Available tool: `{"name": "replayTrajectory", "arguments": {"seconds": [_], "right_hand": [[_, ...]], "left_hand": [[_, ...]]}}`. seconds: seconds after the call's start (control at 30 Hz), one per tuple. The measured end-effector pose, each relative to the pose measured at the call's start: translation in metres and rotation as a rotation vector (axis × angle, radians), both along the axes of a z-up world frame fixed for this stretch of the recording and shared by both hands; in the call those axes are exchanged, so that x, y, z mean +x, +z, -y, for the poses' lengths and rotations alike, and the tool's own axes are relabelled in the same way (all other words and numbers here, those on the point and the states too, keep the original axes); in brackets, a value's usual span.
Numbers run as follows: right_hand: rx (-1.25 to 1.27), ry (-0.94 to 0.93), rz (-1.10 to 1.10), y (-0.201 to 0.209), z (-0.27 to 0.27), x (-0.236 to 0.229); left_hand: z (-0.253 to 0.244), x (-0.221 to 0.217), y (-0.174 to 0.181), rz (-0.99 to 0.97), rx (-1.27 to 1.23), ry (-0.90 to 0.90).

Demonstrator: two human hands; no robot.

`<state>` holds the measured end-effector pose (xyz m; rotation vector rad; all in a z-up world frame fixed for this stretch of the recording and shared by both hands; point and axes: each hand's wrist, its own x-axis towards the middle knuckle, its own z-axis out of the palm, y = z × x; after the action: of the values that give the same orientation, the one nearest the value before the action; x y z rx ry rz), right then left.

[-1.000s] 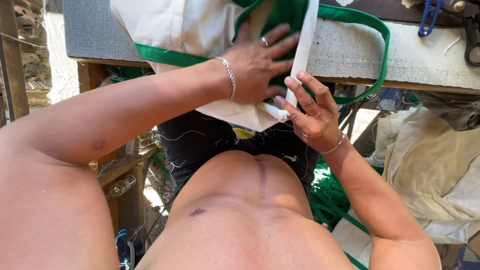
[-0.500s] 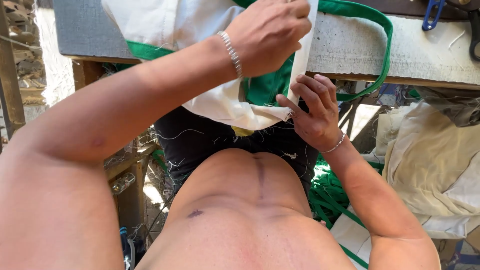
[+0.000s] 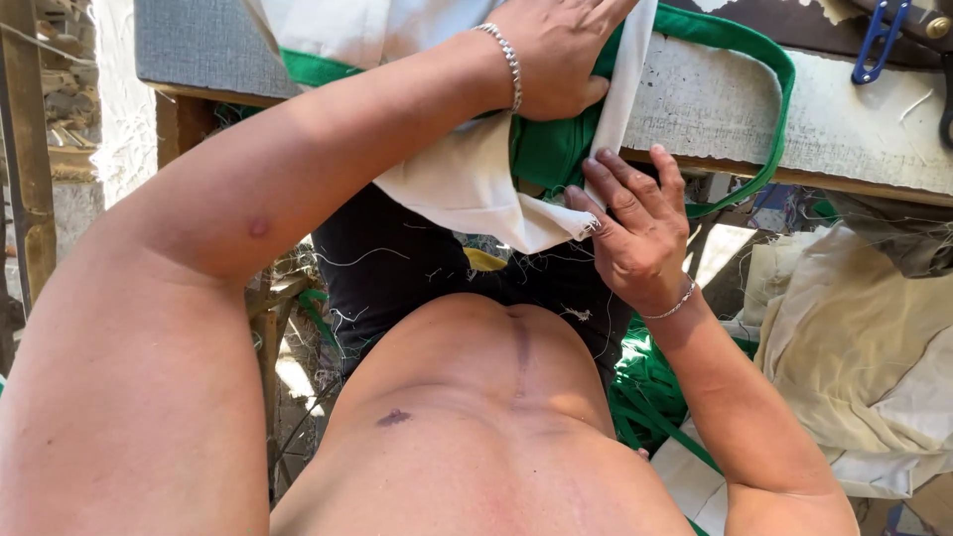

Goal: Adjusting and sewing green straps onto a white tote bag using an industrial sewing machine.

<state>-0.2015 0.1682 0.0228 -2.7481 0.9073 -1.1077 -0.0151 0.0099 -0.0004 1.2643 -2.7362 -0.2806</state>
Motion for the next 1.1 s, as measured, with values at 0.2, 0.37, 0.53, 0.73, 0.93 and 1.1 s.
{"name": "replayTrajectory", "arguments": {"seconds": [0.2, 0.37, 0.53, 0.73, 0.93, 1.1], "right_hand": [[0.04, -0.011, 0.008, -0.005, 0.0, 0.004], [0.079, -0.039, 0.044, 0.002, -0.003, 0.018], [0.115, -0.041, -0.008, 0.001, -0.004, 0.013], [0.15, -0.02, -0.048, -0.009, -0.009, 0.012], [0.189, -0.054, -0.042, -0.013, -0.013, 0.004], [0.185, -0.047, -0.082, -0.012, -0.013, 0.0]], "left_hand": [[-0.012, 0.006, 0.0, 0.063, -0.066, -0.01], [-0.007, 0.019, 0.0, 0.091, 0.025, -0.06], [-0.012, 0.015, 0.031, 0.179, 0.135, -0.027], [-0.018, 0.015, 0.031, 0.197, 0.205, 0.047], [-0.02, 0.01, 0.034, 0.181, 0.226, 0.082], [-0.022, 0.008, 0.035, 0.154, 0.178, 0.05]]}}
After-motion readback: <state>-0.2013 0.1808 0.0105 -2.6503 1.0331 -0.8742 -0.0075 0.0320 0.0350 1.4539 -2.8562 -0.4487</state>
